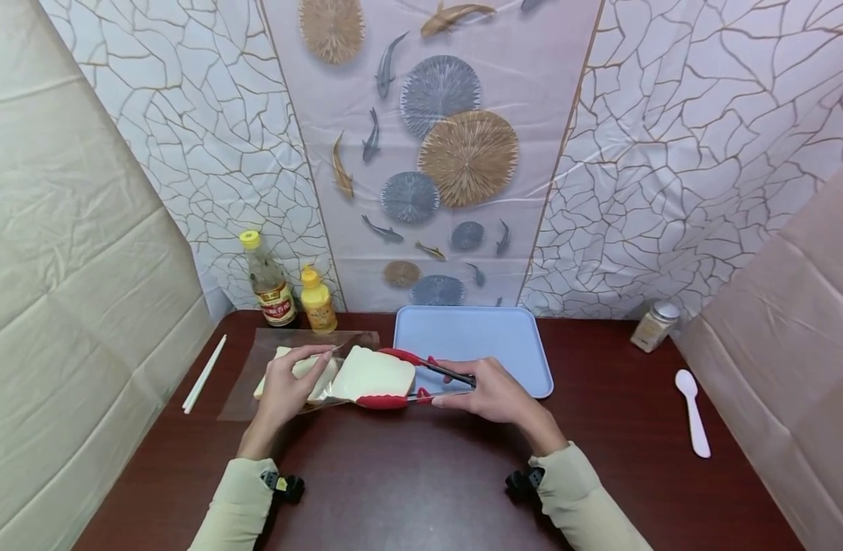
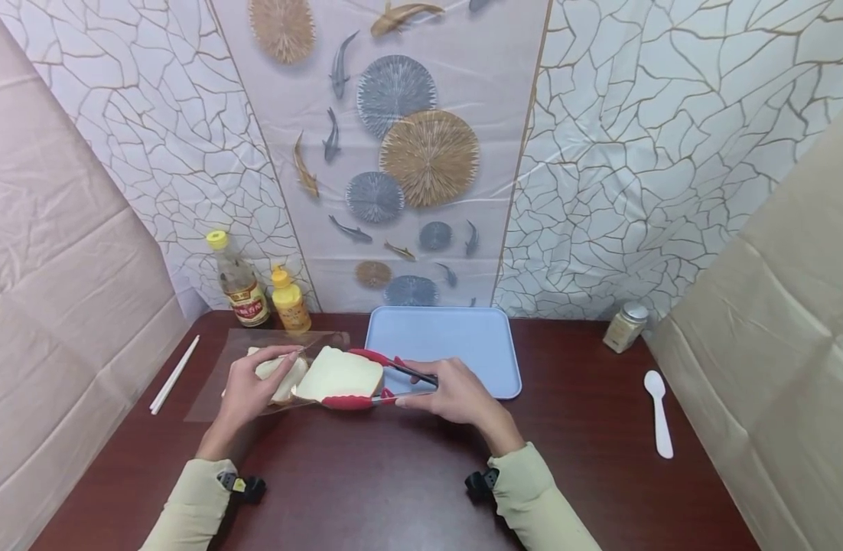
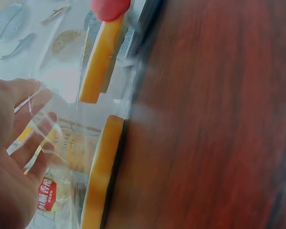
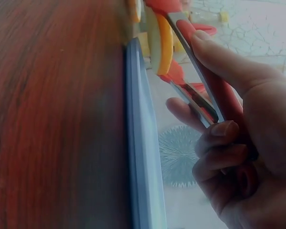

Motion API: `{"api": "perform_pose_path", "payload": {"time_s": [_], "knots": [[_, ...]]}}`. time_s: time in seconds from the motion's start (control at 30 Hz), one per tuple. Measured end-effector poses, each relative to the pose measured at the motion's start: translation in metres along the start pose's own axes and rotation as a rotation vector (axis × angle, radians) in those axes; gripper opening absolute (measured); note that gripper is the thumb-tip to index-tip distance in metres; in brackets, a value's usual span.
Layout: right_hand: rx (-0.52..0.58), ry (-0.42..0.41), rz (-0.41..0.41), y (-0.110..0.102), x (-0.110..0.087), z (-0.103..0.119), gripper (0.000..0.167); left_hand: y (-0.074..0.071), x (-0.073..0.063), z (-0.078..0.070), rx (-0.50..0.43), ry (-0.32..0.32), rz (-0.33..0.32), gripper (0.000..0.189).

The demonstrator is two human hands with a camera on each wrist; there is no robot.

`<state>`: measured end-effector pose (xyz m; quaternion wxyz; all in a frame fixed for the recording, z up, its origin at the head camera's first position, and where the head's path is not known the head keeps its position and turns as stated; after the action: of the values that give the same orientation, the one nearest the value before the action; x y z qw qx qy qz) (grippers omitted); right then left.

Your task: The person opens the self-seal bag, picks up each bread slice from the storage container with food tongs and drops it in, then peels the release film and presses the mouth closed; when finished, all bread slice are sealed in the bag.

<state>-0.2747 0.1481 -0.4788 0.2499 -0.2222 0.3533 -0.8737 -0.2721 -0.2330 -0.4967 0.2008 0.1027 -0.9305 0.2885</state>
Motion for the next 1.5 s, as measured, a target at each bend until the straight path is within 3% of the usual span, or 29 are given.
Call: {"api": "perform_pose_path", "payload": {"time_s": [0.3,0.87,1.27,1.5], "knots": [[0.015,0.003,-0.001,0.000,0.000,0.002,0.070,-0.001,0.003,0.002,-0.006,0.006,0.024,0.015],[-0.032,-0.042,-0.028,0.035,0.037,0.015,0.070,-0.001,0.000,0.003,-0.018,-0.048,0.057,0.018],[-0.030,-0.011,-0.088,0.055,0.048,0.022,0.069,-0.004,0.000,0.001,-0.006,-0.044,0.048,0.018],[-0.017,-0.010,-0.068,0.074,0.063,0.031,0.072,-0.003,0.001,-0.001,-0.004,-0.032,0.049,0.018]]}}
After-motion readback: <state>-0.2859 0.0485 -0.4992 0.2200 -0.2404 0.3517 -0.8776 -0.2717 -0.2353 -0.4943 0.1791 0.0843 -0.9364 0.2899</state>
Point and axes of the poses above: each hand's wrist, its own x-axis towards the middle knuckle, its own y-axis out of the palm, z = x × y, the point moved 2 cm from there along x, towards the middle knuckle, and after that the axes turned 7 degrees about -y, right-handed, at the moved point
